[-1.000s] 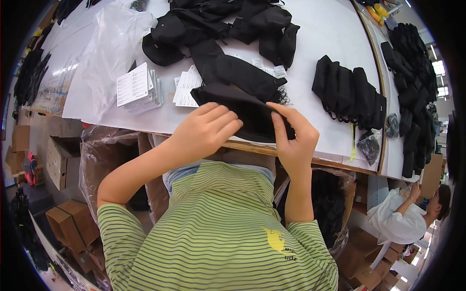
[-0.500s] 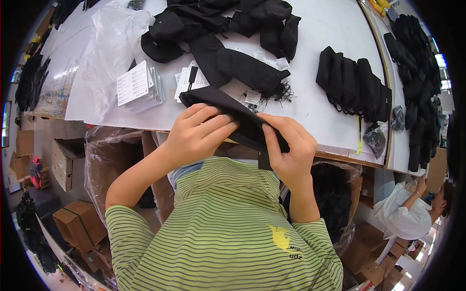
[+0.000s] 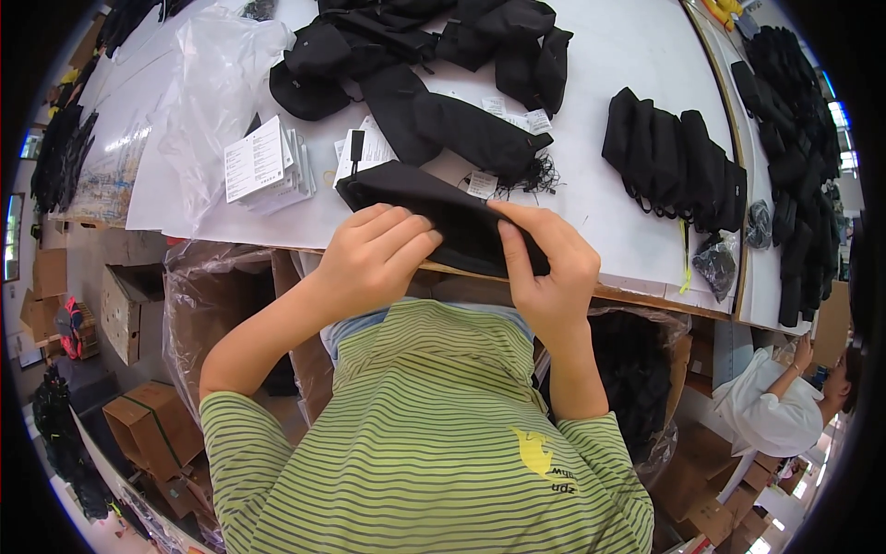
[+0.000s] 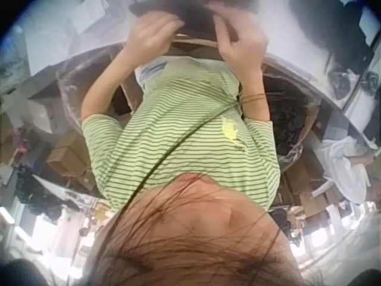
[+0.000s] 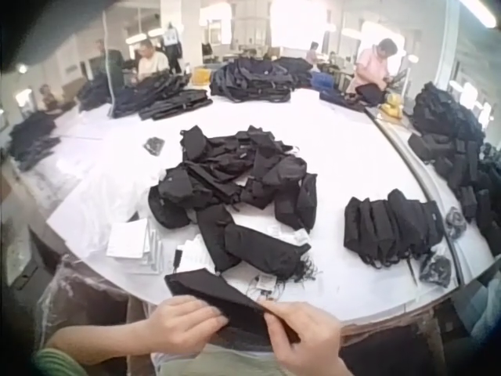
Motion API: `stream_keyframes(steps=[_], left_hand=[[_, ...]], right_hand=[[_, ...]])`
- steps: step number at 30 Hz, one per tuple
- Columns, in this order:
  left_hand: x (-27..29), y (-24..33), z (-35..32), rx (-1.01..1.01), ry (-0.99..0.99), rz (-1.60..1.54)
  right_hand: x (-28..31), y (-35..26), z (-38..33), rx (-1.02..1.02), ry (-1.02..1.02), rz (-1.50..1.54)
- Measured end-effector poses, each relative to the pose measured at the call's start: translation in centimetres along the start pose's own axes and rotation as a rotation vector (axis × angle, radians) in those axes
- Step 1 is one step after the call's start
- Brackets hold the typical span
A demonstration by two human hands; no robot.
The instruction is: Packing black cases with instructional inserts and silica gel packets.
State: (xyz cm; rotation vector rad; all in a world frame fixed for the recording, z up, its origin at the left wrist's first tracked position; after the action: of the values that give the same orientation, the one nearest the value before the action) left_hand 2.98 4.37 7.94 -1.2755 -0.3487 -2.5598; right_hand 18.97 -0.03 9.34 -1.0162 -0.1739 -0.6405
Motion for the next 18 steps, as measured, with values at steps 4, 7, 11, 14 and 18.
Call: stream_keyframes(steps=[4, 7, 11, 14, 18], left_hand=[[-0.8, -0.6, -0.2, 0.051, -0.106, -0.022], [-2.8, -1.9, -1.6, 0.187, -0.207, -0.096], [-4.9, -3.0, -3.9, 0.427, -0.342, -0.343], [-6.6, -2.8, -5.6, 0.591, -0.604, -0.511], [-7.1, -2.5, -5.4, 0.606, -0.670, -0.501]], right_hand=[[-1.1, 2.2, -0.9, -0.198, -0.229, 0.184], [-1.0, 6.0, -2.9, -0.383, -0.380, 0.513], [-1.8, 10.1, -7.1, -0.385, -0.424, 0.103], [-2.0, 11.4, -7.5, -0.574, -0.353, 0.292], [-0.9, 12.3, -7.6, -0.554, -0.232, 0.358]])
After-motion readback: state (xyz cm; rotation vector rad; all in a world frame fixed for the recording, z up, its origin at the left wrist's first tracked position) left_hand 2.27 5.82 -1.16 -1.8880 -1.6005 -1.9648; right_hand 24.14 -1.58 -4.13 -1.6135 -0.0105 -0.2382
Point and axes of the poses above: each hand's wrist, its own z-axis towards the middle knuckle, its own x-axis out of the back of the hand, y = z × x, the point moved 6 cm from there along z, towards the middle knuckle, and after that the axes turned 7 degrees about z, right-handed, at the moved point
